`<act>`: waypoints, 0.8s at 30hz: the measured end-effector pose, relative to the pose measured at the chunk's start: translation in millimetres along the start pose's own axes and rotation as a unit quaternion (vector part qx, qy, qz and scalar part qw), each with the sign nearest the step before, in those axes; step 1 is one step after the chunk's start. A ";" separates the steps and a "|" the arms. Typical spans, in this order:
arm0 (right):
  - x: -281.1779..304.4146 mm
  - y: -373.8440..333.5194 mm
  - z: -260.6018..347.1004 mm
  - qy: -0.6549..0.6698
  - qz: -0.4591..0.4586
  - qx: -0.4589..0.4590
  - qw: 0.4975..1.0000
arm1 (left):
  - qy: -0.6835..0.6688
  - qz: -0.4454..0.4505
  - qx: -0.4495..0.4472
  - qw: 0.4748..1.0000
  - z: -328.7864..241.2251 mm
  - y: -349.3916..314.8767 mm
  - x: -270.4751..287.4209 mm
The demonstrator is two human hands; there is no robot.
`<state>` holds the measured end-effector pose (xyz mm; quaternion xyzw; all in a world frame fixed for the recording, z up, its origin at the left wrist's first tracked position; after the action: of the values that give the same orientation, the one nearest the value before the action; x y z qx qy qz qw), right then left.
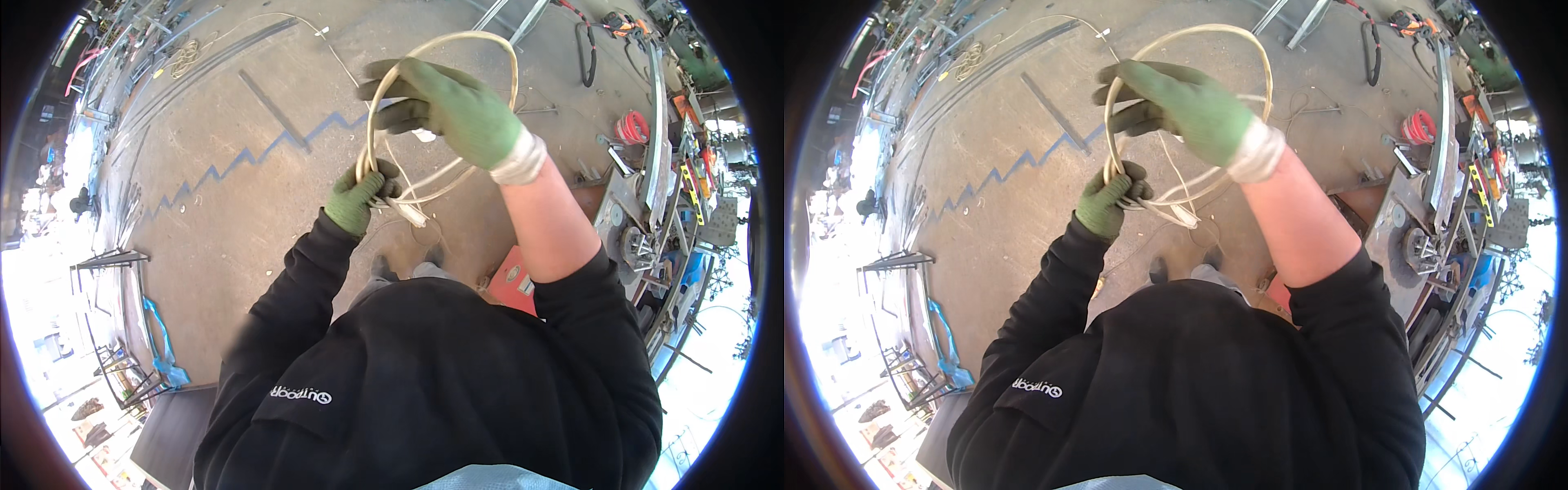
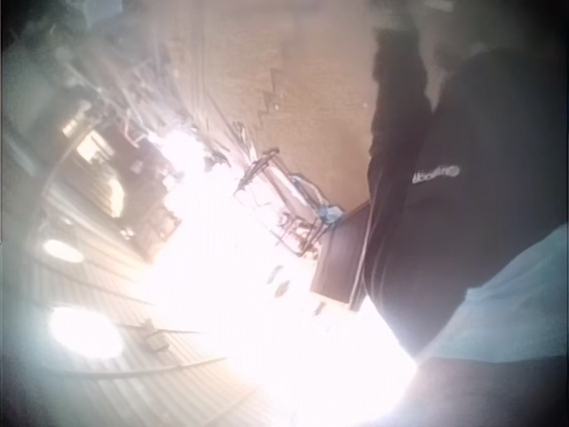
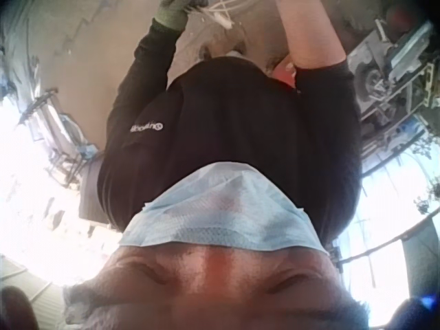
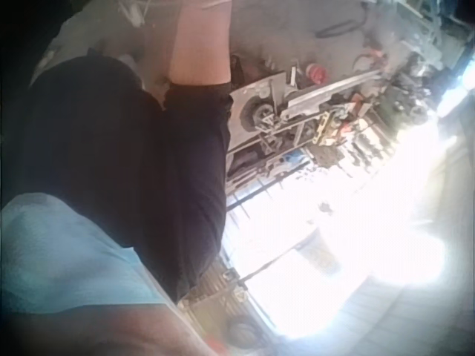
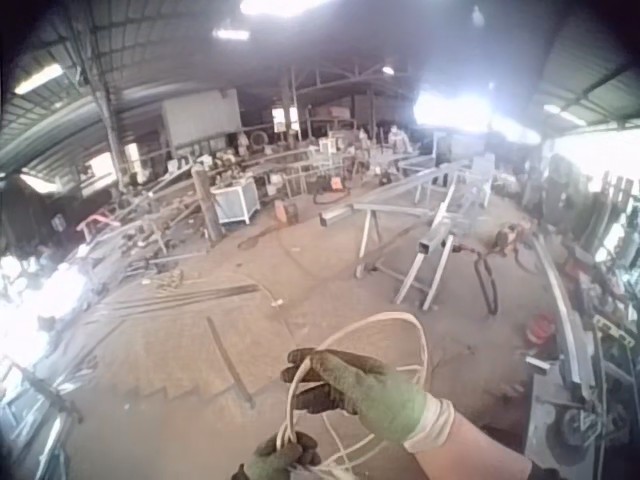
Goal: The person uses an angle grinder to cut a metal bar on a workbench, producing sparks. They then walk through the workshop, pick up a coiled cable, and place it on the floor before moving a long metal beam onto the workbench.
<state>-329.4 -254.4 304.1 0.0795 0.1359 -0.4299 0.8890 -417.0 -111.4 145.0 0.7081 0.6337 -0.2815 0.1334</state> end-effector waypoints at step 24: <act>149.8 -167.2 -520.4 -0.351 -0.067 -0.396 0.846 | -0.099 -0.064 -0.092 0.989 -173.7 -76.2 -65.2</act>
<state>-462.1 -334.6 -241.1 -0.4445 -0.0212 -0.3975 0.8024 -453.8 -57.9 334.8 0.6197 0.6843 -0.2985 0.2421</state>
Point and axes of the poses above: each hand's wrist, its own y-axis towards the middle knuckle, its own x-axis out of the back of the hand, z = x × y, the point moved 7 cm from there along y, towards the middle knuckle, and after that the axes turned 3 degrees about -y, right-handed, at the moved point
